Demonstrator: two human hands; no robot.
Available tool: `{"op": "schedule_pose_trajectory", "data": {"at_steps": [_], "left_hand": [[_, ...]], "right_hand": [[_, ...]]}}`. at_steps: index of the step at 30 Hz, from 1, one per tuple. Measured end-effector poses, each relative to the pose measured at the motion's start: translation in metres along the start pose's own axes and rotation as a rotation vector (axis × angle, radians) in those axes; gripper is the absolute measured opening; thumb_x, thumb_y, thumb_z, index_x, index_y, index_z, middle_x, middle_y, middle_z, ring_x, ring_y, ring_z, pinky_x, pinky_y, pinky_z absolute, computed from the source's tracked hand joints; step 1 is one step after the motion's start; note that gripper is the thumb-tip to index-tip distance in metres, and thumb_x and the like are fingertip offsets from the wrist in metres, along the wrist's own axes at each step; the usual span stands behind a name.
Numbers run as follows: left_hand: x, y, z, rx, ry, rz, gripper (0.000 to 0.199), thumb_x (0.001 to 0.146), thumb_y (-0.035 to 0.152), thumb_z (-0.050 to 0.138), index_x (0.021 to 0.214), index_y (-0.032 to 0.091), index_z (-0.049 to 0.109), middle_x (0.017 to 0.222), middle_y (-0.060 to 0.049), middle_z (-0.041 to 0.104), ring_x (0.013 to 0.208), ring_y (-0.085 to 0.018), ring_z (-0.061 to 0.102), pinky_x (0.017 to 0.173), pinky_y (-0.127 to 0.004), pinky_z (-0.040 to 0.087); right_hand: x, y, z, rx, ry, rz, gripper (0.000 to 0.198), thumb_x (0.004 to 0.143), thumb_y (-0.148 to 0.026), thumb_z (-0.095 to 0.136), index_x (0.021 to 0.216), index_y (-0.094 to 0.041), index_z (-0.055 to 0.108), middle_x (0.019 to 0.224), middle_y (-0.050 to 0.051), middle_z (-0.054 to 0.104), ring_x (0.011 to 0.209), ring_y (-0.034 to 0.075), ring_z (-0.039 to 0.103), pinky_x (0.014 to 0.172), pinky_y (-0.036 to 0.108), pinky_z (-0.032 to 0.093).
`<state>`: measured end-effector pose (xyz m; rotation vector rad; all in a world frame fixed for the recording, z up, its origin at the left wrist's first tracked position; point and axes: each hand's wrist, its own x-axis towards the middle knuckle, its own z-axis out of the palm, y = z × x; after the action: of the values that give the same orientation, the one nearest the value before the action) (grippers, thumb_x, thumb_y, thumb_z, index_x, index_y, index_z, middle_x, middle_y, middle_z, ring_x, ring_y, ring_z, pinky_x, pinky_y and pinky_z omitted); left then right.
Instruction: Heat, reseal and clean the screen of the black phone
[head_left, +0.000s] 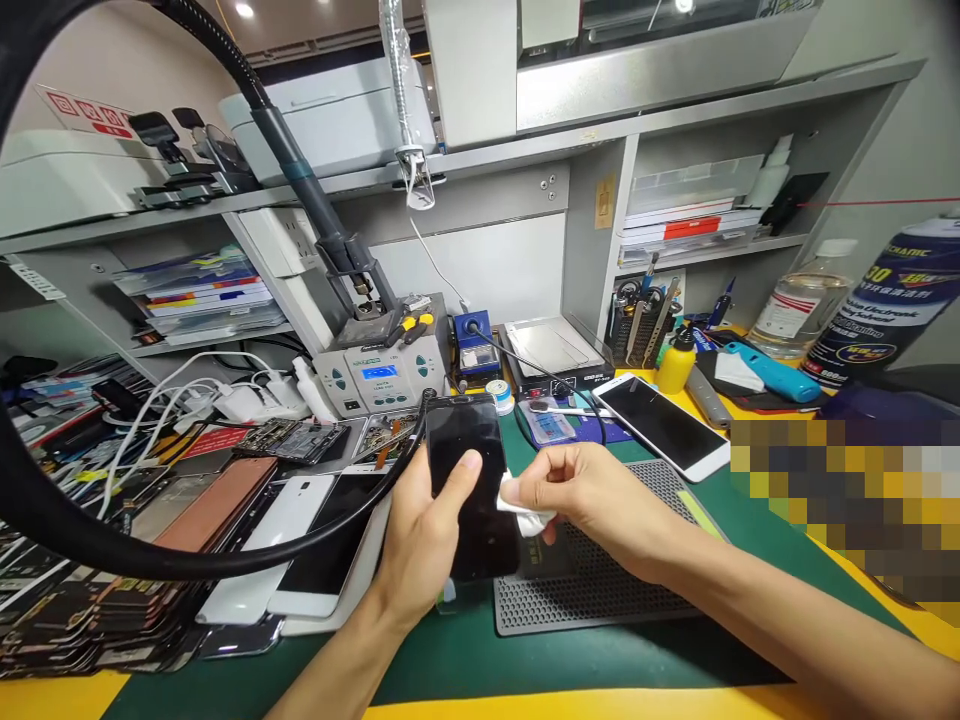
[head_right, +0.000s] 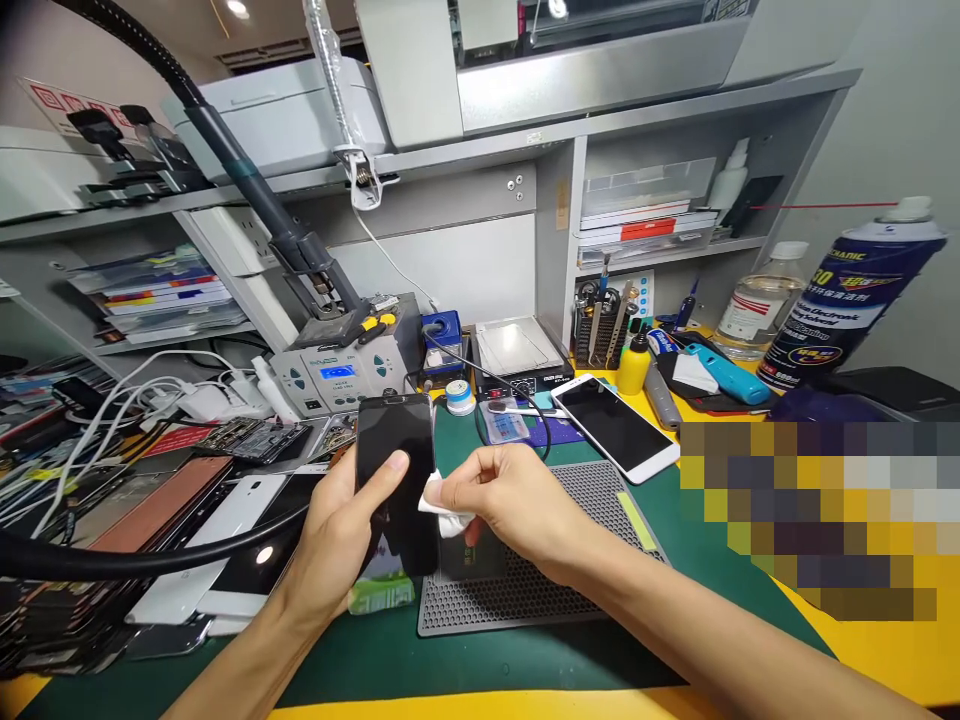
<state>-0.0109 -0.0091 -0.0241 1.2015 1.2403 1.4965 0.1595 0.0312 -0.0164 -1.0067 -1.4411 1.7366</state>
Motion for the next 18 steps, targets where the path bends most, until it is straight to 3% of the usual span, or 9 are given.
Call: {"op": "schedule_pose_trajectory", "data": {"at_steps": [9, 18], "left_hand": [[-0.011, 0.005, 0.006, 0.148, -0.192, 0.112, 0.047, 0.098, 0.034, 0.060, 0.144, 0.026, 0.053, 0.133, -0.002, 0.068, 0.126, -0.023, 0.059, 0.106, -0.029, 0.046], [-0.009, 0.004, 0.006, 0.128, -0.192, 0.080, 0.045, 0.099, 0.038, 0.058, 0.141, 0.026, 0.055, 0.133, -0.001, 0.068, 0.128, -0.022, 0.058, 0.106, -0.029, 0.046]], "right_hand": [[0.007, -0.010, -0.020, 0.139, 0.072, -0.178, 0.026, 0.071, -0.034, 0.086, 0.065, -0.015, 0.069, 0.065, 0.000, 0.062, 0.061, 0.012, 0.051, 0.055, 0.025, 0.045], [0.007, -0.010, -0.022, 0.114, 0.032, -0.129, 0.027, 0.073, -0.035, 0.085, 0.069, -0.015, 0.067, 0.067, -0.002, 0.061, 0.061, 0.010, 0.051, 0.055, 0.023, 0.047]]}}
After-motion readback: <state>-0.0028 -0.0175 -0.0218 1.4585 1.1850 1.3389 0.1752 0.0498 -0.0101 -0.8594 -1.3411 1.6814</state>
